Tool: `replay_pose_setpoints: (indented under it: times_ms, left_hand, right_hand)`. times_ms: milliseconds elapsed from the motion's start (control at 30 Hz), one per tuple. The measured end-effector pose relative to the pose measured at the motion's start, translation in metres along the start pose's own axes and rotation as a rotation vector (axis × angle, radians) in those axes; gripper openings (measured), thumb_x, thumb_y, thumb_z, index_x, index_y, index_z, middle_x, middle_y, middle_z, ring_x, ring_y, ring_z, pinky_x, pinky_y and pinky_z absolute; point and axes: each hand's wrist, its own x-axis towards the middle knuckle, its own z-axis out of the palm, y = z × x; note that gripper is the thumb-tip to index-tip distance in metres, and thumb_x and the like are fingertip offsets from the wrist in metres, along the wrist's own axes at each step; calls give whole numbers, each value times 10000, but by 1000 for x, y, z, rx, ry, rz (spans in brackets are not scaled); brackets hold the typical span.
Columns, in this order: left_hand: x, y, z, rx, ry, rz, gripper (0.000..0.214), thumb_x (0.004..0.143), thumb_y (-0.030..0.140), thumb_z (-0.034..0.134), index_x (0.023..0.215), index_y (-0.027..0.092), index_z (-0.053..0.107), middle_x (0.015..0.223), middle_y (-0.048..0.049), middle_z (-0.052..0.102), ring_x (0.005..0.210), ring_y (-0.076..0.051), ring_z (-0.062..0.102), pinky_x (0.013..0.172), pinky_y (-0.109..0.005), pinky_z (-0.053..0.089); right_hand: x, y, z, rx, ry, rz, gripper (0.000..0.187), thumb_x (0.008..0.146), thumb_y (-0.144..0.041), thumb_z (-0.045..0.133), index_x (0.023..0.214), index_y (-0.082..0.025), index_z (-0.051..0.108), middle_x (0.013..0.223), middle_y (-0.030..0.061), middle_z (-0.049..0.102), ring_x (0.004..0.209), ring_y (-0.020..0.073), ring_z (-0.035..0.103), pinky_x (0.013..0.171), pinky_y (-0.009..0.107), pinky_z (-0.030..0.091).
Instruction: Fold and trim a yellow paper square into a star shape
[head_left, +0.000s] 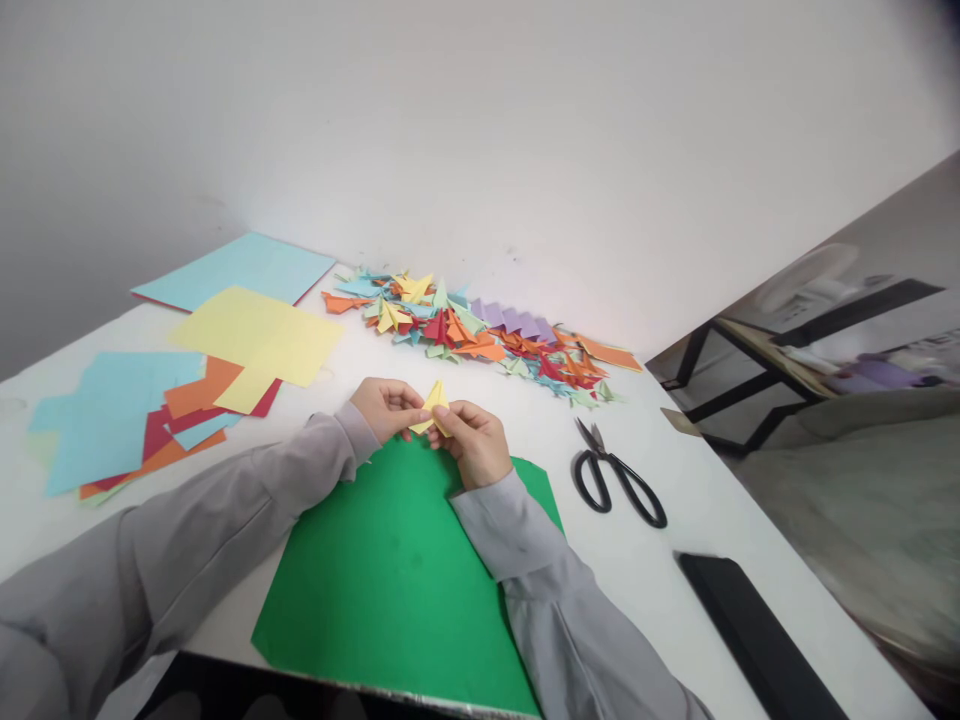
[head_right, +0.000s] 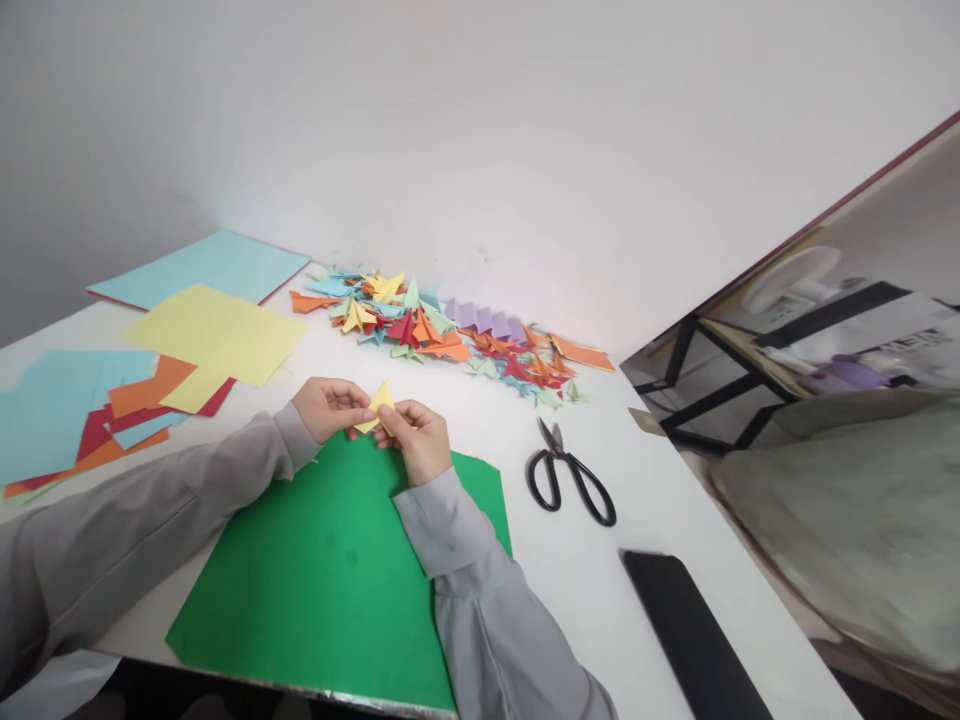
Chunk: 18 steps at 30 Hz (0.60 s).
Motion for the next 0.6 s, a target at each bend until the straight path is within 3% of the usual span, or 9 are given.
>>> replay_pose_setpoints:
  times_ms: [267, 467, 600]
  left_hand:
    - [4, -1, -5, -118, -24, -86, 308, 387, 236, 767, 547, 84, 552, 416, 20, 567, 316, -79, 497, 314, -188, 428]
    - [4, -3, -4, -177, -44, -142, 333, 451, 330, 738, 599, 80, 575, 460, -21, 600, 363, -108, 538, 339, -207, 448]
    - [2, -5, -3, -141, -49, -63, 364, 370, 228, 774, 637, 77, 578, 493, -11, 610, 392, -97, 543, 382, -214, 467]
  right_hand:
    - [-3, -4, 0, -172, -48, -98, 179, 545, -249, 717, 614, -152, 583, 487, -33, 593, 430, 79, 501, 445, 203, 378]
    - [-1, 1, -1, -73, -52, -87, 168, 537, -211, 717, 577, -158, 563, 461, -35, 594, 410, 83, 501, 435, 205, 367]
    - [0, 1, 0, 36, 24, -32, 193, 491, -212, 731, 532, -157, 551, 442, -34, 586, 393, 83, 496, 417, 202, 373]
